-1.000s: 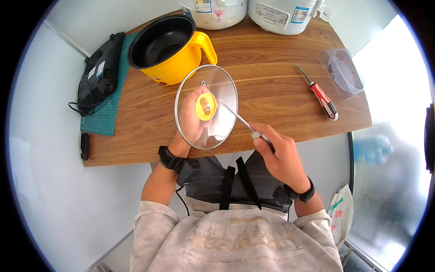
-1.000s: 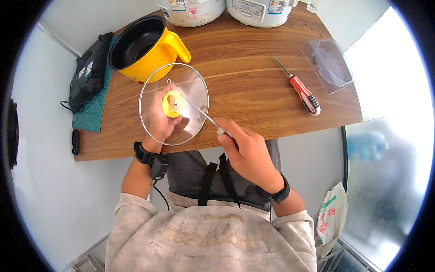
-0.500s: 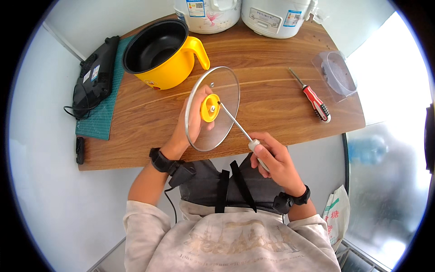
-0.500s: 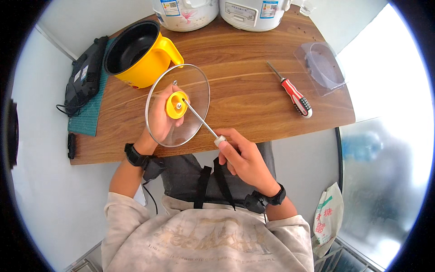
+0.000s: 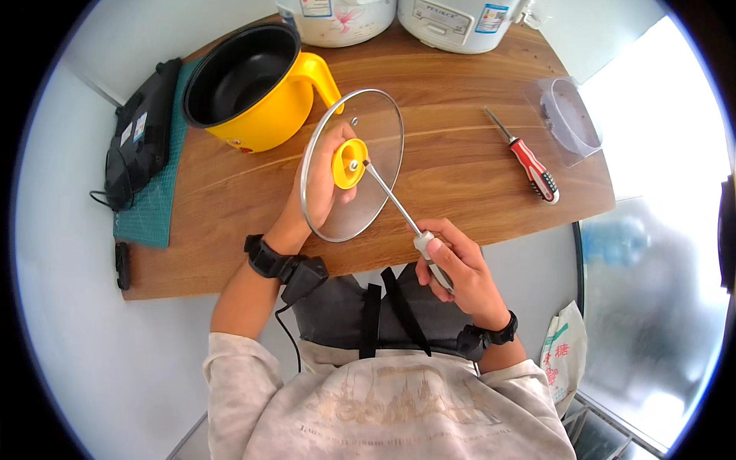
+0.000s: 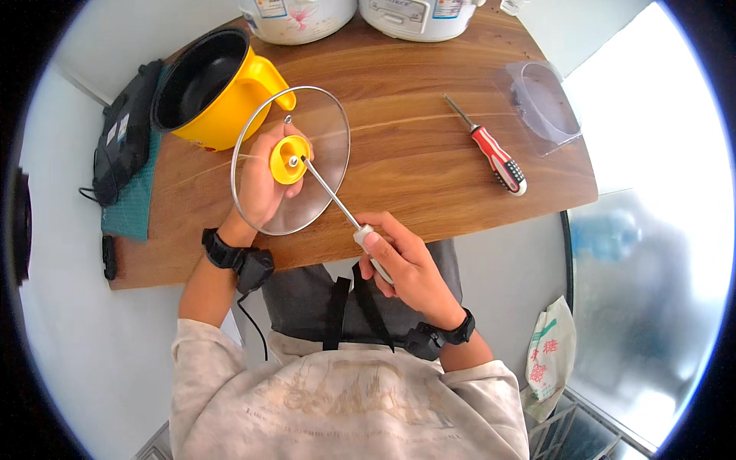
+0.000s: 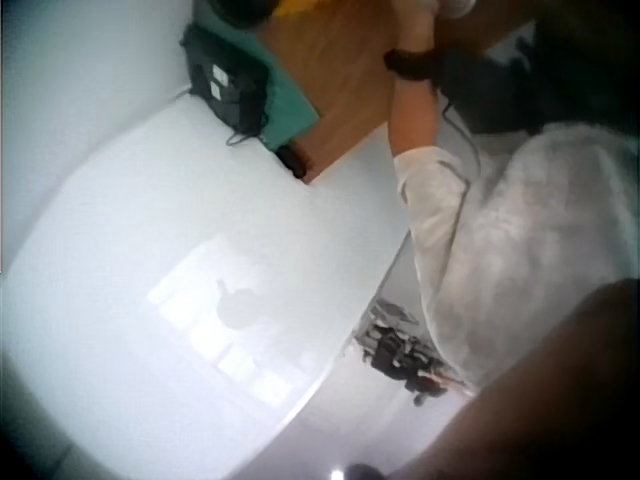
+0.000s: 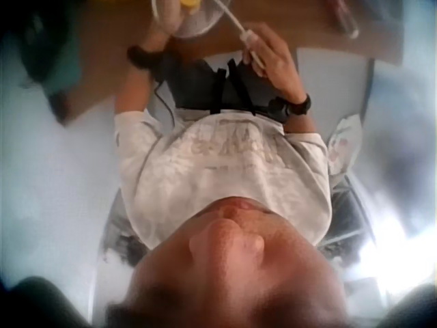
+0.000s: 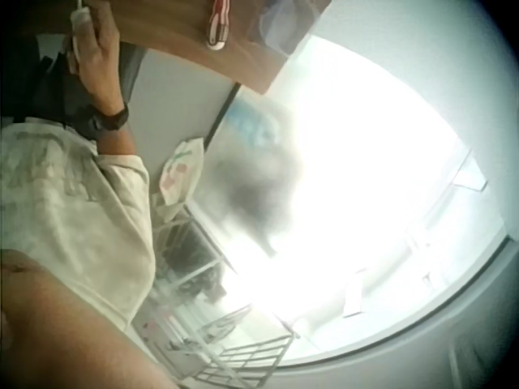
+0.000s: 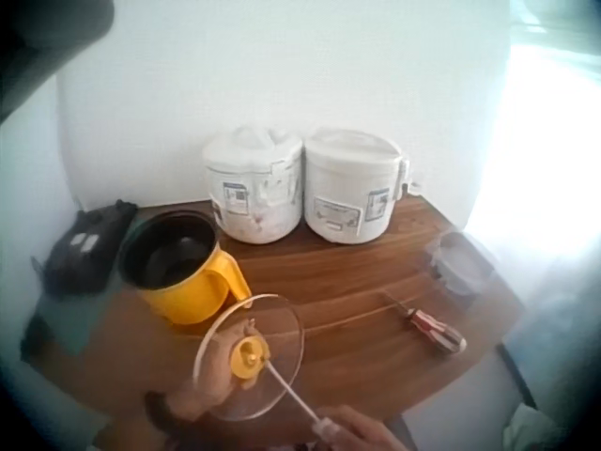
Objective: The person assembles a white rice cooker by inserting a small white plastic component into the lid, attaching the lid to the cooker body, and securing it with a screwdriver. They then use a screwdriver to tighten the knob on a glass lid of a yellow pot.
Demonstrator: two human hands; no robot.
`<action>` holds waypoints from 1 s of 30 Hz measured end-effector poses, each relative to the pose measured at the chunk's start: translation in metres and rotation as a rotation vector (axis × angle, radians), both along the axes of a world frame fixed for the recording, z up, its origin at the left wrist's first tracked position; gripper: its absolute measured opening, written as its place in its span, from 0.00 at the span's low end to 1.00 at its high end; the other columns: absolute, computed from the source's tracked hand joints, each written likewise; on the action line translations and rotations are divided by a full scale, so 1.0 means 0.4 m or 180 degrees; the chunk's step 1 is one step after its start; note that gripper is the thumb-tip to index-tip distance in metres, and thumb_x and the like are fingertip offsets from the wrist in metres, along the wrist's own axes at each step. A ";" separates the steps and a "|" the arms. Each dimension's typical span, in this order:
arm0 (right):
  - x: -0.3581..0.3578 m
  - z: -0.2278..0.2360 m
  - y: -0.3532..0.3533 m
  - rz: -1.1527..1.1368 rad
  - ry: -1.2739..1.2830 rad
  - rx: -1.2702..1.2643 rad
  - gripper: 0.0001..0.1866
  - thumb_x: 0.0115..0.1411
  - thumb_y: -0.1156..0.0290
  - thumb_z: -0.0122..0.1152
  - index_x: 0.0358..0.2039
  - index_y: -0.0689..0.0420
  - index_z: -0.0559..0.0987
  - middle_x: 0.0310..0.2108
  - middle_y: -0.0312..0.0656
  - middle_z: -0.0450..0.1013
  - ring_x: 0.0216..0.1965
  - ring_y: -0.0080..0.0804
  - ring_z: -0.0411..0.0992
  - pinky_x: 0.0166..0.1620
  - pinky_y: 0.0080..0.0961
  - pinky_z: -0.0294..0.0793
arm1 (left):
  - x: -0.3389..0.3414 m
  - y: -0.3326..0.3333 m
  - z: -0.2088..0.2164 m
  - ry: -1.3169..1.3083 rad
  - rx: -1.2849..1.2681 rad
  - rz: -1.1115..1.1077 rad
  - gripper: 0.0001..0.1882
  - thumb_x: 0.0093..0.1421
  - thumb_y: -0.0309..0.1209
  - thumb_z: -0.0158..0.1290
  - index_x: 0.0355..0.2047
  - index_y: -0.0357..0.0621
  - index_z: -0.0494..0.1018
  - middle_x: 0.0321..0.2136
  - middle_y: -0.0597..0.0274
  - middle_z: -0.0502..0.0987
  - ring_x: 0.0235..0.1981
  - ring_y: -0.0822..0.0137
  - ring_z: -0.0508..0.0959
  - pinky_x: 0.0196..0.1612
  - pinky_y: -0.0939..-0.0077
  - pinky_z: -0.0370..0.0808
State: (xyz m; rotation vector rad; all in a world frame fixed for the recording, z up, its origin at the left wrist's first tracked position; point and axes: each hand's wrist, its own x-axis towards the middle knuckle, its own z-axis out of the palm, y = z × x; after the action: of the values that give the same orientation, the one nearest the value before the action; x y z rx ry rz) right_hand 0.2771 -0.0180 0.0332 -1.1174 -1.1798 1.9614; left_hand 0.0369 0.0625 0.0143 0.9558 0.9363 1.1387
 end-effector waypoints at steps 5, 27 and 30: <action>-0.017 -0.001 -0.005 0.0054 -0.0052 -0.0060 0.16 0.73 0.63 0.44 0.56 0.57 0.71 0.23 0.36 0.70 0.15 0.15 0.58 0.20 0.14 0.58 | -0.005 -0.005 0.015 0.0175 0.0014 0.0065 0.19 0.72 0.41 0.31 0.35 0.45 0.67 0.28 0.62 0.73 0.20 0.79 0.66 0.17 0.88 0.61; -0.021 0.004 -0.003 0.0083 -0.0139 -0.0022 0.17 0.74 0.63 0.44 0.56 0.57 0.71 0.23 0.35 0.70 0.16 0.14 0.58 0.21 0.13 0.57 | -0.016 -0.003 0.007 0.0441 0.0193 -0.0029 0.18 0.70 0.40 0.30 0.34 0.43 0.67 0.29 0.62 0.73 0.21 0.79 0.66 0.16 0.88 0.62; -0.024 0.005 -0.004 0.0061 -0.0104 -0.0075 0.17 0.74 0.63 0.44 0.57 0.57 0.70 0.23 0.36 0.70 0.16 0.14 0.57 0.20 0.13 0.57 | -0.008 -0.005 0.012 0.0317 0.0100 0.0108 0.19 0.70 0.40 0.30 0.33 0.43 0.67 0.27 0.63 0.72 0.19 0.79 0.65 0.16 0.88 0.61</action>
State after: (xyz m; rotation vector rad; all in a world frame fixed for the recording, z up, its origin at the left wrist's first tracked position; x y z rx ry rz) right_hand 0.2675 -0.0197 0.0351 -1.1583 -1.1913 1.9831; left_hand 0.0336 0.0606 0.0192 1.0332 1.0208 1.1457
